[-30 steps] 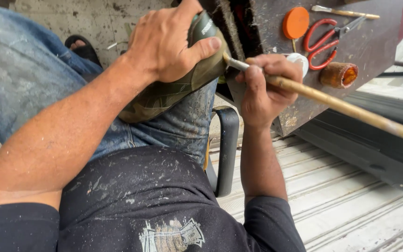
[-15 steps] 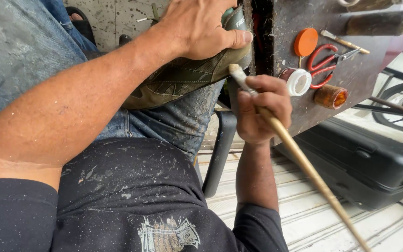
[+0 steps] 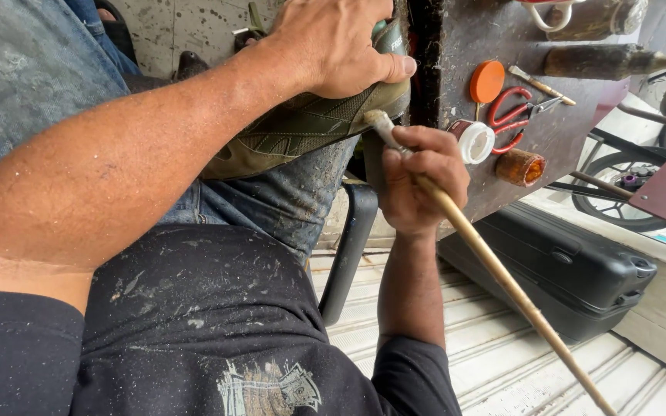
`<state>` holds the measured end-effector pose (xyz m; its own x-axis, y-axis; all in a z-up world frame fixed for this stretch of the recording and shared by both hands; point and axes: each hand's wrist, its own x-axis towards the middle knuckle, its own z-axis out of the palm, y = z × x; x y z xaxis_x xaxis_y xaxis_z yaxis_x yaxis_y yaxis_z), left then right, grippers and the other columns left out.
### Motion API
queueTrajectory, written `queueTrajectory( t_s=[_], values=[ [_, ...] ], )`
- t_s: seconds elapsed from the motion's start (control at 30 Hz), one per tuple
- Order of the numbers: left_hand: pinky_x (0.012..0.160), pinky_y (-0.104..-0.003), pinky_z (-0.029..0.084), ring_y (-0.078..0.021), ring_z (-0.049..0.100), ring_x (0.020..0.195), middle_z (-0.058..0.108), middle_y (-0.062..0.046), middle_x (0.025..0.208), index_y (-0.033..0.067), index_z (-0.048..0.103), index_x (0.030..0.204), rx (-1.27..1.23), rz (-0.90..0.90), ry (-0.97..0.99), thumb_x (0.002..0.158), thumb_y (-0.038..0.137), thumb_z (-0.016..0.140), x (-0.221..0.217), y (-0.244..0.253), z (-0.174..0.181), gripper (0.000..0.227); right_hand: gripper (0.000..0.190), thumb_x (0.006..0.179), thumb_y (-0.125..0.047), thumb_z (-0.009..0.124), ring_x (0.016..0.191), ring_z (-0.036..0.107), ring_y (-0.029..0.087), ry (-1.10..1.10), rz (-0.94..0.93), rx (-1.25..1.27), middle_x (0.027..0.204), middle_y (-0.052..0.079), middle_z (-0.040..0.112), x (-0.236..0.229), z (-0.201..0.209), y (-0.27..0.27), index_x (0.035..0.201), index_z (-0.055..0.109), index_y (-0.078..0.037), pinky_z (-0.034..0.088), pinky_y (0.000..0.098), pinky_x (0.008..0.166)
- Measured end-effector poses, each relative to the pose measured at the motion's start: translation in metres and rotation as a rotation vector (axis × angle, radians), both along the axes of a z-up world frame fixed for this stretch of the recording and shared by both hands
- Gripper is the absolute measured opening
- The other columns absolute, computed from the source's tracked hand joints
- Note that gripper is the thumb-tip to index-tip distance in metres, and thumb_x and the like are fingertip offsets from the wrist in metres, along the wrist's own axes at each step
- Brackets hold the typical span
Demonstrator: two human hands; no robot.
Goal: The person holds a green sneaker in their left hand and uses a brush in their right hand to apply glue from a small container to the sole and edges of the shoe. The person repeatedly dips the brush into the container and spreads the adhesive along the shoe's perimeter.
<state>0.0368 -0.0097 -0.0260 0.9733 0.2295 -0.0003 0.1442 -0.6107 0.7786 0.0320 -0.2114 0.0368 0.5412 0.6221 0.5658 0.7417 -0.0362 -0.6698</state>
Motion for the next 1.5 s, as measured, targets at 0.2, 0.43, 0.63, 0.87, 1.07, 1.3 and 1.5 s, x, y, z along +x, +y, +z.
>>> queueTrajectory(
  t_s=[0.2,0.43,0.63,0.87,1.07,1.3,1.5],
  values=[
    [0.083,-0.065,0.046,-0.0492,0.062,0.108,0.068,-0.018,0.122,0.0185,0.065,0.112,-0.134,-0.047,0.186,0.092,0.074,0.066,-0.006,0.005,0.018,0.059,0.015,0.096,-0.010,0.072,0.087,0.071,0.026,0.027,0.089,-0.106,0.098,0.019,0.070,-0.009,0.005,-0.001,0.085,0.063,-0.008,0.062,0.0352,0.079],
    [0.083,-0.065,0.046,-0.0502,0.061,0.108,0.068,-0.020,0.121,0.0178,0.064,0.114,-0.120,-0.052,0.188,0.092,0.074,0.065,-0.006,0.004,0.017,0.061,0.016,0.096,-0.011,0.073,0.084,0.070,0.025,-0.051,0.021,-0.103,0.099,0.017,0.070,-0.011,0.000,0.000,0.087,0.059,-0.011,0.059,0.0354,0.077],
    [0.063,-0.059,0.051,-0.0427,0.066,0.087,0.070,-0.014,0.103,0.0146,0.069,0.100,0.023,0.017,-0.038,0.092,0.070,0.077,-0.005,0.002,0.009,0.056,0.022,0.096,-0.011,0.069,0.082,0.067,0.028,0.025,-0.076,0.025,0.092,0.023,0.067,-0.004,0.002,0.005,0.086,0.050,-0.008,0.056,0.0380,0.081],
    [0.068,-0.061,0.049,-0.0447,0.064,0.092,0.069,-0.015,0.108,0.0157,0.070,0.105,-0.024,0.002,-0.004,0.092,0.069,0.073,-0.007,-0.001,0.005,0.055,0.014,0.097,-0.011,0.070,0.085,0.071,0.028,0.013,0.048,-0.102,0.096,0.019,0.071,-0.014,0.008,0.006,0.088,0.059,-0.009,0.062,0.0392,0.079],
    [0.078,-0.064,0.048,-0.0505,0.064,0.101,0.070,-0.020,0.112,0.0157,0.064,0.112,-0.081,-0.030,0.142,0.093,0.072,0.066,-0.005,0.003,0.017,0.060,0.019,0.096,-0.007,0.067,0.079,0.068,0.028,-0.032,0.061,-0.137,0.094,0.023,0.070,-0.003,0.019,0.009,0.083,0.053,-0.005,0.059,0.0381,0.075],
    [0.080,-0.065,0.047,-0.0509,0.063,0.104,0.070,-0.019,0.117,0.0145,0.064,0.116,-0.065,-0.031,0.112,0.093,0.072,0.066,-0.006,0.000,0.011,0.062,0.020,0.094,-0.007,0.068,0.079,0.069,0.026,-0.040,-0.002,-0.109,0.090,0.020,0.071,0.001,0.018,0.006,0.083,0.052,-0.008,0.059,0.0369,0.074],
    [0.081,-0.066,0.047,-0.0569,0.064,0.100,0.071,-0.029,0.109,0.0153,0.061,0.118,-0.058,-0.036,0.173,0.093,0.075,0.064,-0.006,-0.001,0.012,0.065,0.021,0.094,-0.007,0.069,0.080,0.069,0.025,0.033,-0.017,-0.095,0.092,0.019,0.070,0.004,0.016,0.002,0.081,0.053,-0.009,0.059,0.0360,0.077]
  ],
)
